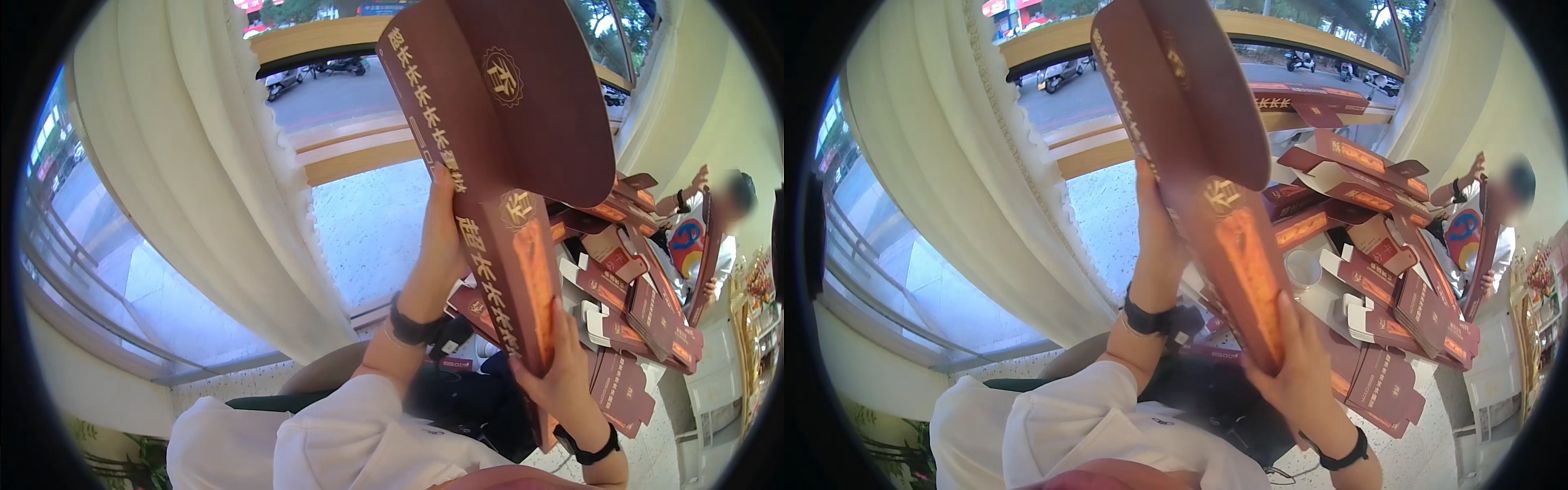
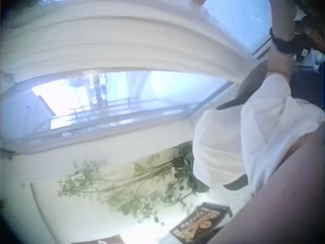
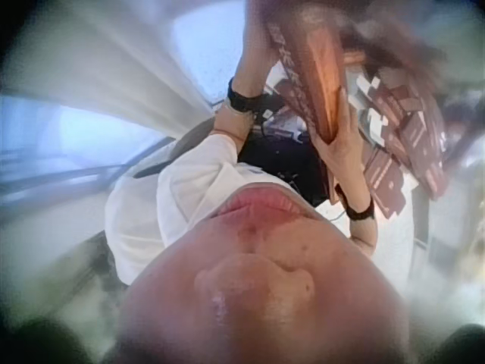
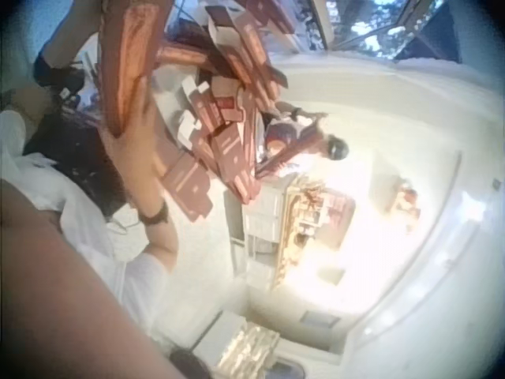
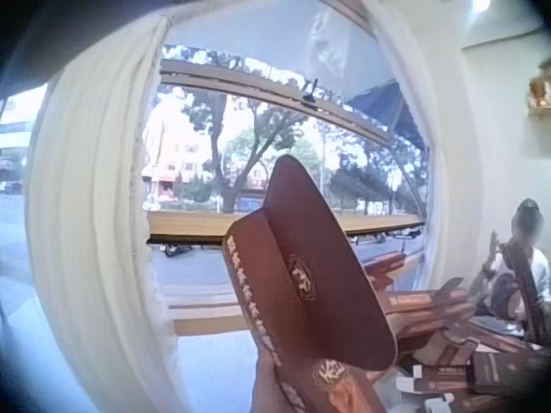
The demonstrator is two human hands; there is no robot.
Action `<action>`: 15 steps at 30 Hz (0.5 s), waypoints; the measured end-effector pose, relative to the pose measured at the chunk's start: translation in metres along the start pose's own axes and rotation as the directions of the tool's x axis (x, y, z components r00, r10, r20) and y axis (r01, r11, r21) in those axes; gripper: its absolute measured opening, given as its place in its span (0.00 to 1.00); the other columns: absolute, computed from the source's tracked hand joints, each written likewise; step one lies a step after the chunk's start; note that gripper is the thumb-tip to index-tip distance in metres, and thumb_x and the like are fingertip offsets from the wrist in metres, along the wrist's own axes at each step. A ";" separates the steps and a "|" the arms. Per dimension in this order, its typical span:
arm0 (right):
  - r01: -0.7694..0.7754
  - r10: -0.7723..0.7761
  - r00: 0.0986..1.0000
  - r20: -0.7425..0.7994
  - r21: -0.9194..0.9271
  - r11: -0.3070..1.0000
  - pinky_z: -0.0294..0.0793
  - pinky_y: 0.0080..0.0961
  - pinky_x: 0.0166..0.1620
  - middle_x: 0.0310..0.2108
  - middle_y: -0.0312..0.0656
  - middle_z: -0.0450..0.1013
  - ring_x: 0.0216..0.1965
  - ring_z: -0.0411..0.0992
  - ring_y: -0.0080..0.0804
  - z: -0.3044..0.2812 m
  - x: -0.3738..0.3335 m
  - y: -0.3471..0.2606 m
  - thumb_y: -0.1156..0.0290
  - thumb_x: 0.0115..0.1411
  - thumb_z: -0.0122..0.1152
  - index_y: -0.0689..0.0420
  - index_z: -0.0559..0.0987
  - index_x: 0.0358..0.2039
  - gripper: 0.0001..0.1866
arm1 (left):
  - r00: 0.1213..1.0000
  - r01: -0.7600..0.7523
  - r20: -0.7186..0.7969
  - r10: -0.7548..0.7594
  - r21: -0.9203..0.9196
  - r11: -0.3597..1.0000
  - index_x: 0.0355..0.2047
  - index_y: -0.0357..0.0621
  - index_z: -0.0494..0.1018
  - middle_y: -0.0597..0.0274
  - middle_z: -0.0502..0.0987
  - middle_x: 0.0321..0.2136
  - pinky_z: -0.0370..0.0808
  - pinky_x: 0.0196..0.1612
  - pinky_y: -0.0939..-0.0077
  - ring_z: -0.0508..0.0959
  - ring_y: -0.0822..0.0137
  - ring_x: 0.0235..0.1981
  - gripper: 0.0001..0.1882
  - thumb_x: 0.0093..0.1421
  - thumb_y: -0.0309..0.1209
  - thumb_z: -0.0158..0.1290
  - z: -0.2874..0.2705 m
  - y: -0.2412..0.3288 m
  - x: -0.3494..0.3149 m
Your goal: The person assembles flat-packed cardboard boxes by folding the flaps and securing them with adhesive tape. The person repeatedly picks up a box, folds the sides, and applies tape to seal the seams.
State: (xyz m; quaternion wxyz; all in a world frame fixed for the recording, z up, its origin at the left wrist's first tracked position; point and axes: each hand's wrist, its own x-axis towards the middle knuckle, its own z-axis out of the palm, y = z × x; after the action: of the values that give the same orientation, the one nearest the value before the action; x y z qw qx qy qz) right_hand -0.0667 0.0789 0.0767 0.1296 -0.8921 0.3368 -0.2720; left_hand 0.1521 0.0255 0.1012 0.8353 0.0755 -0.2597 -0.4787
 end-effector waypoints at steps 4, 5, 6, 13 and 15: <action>-0.019 0.028 0.994 -0.103 0.083 0.996 0.71 0.38 0.42 0.43 0.54 0.67 0.41 0.70 0.53 -0.002 -0.003 0.001 0.71 0.44 0.66 0.59 0.54 0.65 0.47 | 0.998 0.030 0.052 -0.034 0.082 0.996 0.55 0.42 0.61 0.60 0.73 0.44 0.77 0.41 0.76 0.77 0.71 0.39 0.28 0.64 0.50 0.46 0.001 -0.006 -0.002; -0.023 0.032 0.994 -0.101 0.084 0.996 0.71 0.37 0.42 0.43 0.54 0.67 0.41 0.70 0.53 -0.006 -0.004 0.002 0.71 0.45 0.66 0.58 0.54 0.65 0.47 | 0.997 0.052 0.048 -0.056 0.083 0.995 0.55 0.41 0.61 0.60 0.74 0.43 0.78 0.39 0.78 0.77 0.72 0.38 0.28 0.64 0.49 0.46 0.006 -0.011 -0.003; -0.034 0.042 0.995 -0.094 0.083 0.996 0.71 0.37 0.42 0.42 0.54 0.67 0.41 0.70 0.53 -0.010 -0.007 0.003 0.71 0.45 0.66 0.58 0.54 0.65 0.48 | 0.999 0.034 0.017 -0.036 0.099 0.994 0.54 0.41 0.63 0.61 0.75 0.41 0.77 0.38 0.79 0.78 0.72 0.37 0.27 0.64 0.50 0.46 0.010 -0.017 -0.004; -0.167 0.165 0.985 0.048 0.493 0.854 0.57 0.27 0.60 0.59 0.52 0.62 0.58 0.62 0.38 -0.030 -0.025 0.026 0.78 0.47 0.62 0.61 0.53 0.65 0.45 | 0.985 -0.010 0.171 -0.029 0.226 0.974 0.56 0.42 0.62 0.54 0.71 0.50 0.67 0.53 0.66 0.72 0.62 0.47 0.31 0.63 0.53 0.45 -0.008 -0.010 0.005; -0.167 0.159 0.985 0.061 0.502 0.848 0.56 0.27 0.61 0.60 0.52 0.60 0.60 0.60 0.37 -0.030 -0.032 0.031 0.79 0.47 0.62 0.61 0.53 0.65 0.45 | 0.993 0.010 0.113 -0.031 0.182 0.983 0.59 0.43 0.59 0.46 0.67 0.53 0.66 0.53 0.55 0.72 0.55 0.48 0.36 0.62 0.58 0.43 -0.013 0.007 0.021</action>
State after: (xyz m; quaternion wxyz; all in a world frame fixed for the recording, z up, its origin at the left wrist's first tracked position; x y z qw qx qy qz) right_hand -0.1204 0.0759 0.0758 0.3842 -0.7973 0.3271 -0.3313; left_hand 0.1729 0.0096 0.1003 0.8038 0.1259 -0.3490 -0.4651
